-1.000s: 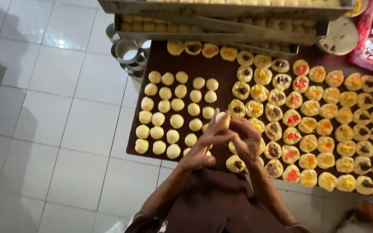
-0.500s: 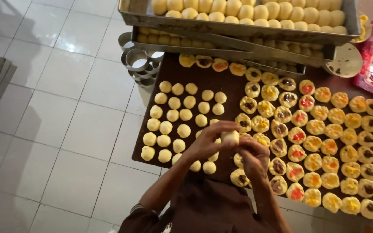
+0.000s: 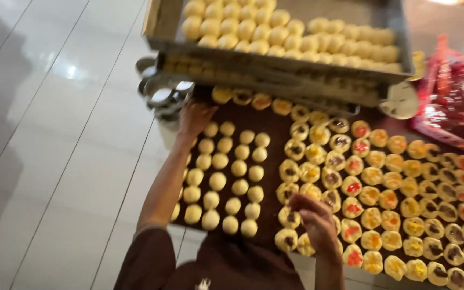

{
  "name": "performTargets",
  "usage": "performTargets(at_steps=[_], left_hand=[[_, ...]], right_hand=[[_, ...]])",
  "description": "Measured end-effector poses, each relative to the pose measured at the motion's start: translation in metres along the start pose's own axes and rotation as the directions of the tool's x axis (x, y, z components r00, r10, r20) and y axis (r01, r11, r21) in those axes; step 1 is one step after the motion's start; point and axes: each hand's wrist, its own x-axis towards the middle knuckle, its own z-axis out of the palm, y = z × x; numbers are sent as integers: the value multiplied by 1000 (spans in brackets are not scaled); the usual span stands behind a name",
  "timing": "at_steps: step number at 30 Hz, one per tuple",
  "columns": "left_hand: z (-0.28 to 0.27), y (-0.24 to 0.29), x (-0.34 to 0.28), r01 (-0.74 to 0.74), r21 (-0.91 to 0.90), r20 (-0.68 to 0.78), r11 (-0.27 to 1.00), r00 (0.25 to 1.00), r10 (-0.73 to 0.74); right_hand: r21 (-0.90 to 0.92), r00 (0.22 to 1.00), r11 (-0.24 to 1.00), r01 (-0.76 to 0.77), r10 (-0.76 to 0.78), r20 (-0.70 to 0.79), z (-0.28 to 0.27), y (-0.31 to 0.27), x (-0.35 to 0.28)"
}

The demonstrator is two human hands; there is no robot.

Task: Preparing and filling small dough balls for baking in a bakery kitchen.

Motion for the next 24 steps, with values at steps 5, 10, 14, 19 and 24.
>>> performTargets(at_steps=[5, 10, 14, 19, 24], left_hand=[[-11, -11, 78, 57, 242, -148, 969, 989, -21], [12, 20, 93, 45, 308, -191, 950, 982, 15], [25, 34, 92, -57, 285, -169, 957, 980, 108], [47, 20, 76, -144, 265, -124, 953, 975, 182], [43, 7, 79, -186, 178, -152, 966, 965, 214]], right_hand=[[30, 989, 992, -120, 123, -85, -5, 8, -4], [41, 972, 971, -234, 233, 28, 5, -7, -19], [-31, 977, 978, -205, 207, 47, 1, -4, -19], [-32, 962, 969, -245, 247, 118, 9, -8, -22], [-117, 944, 964, -240, 260, 203, 11, -12, -12]])
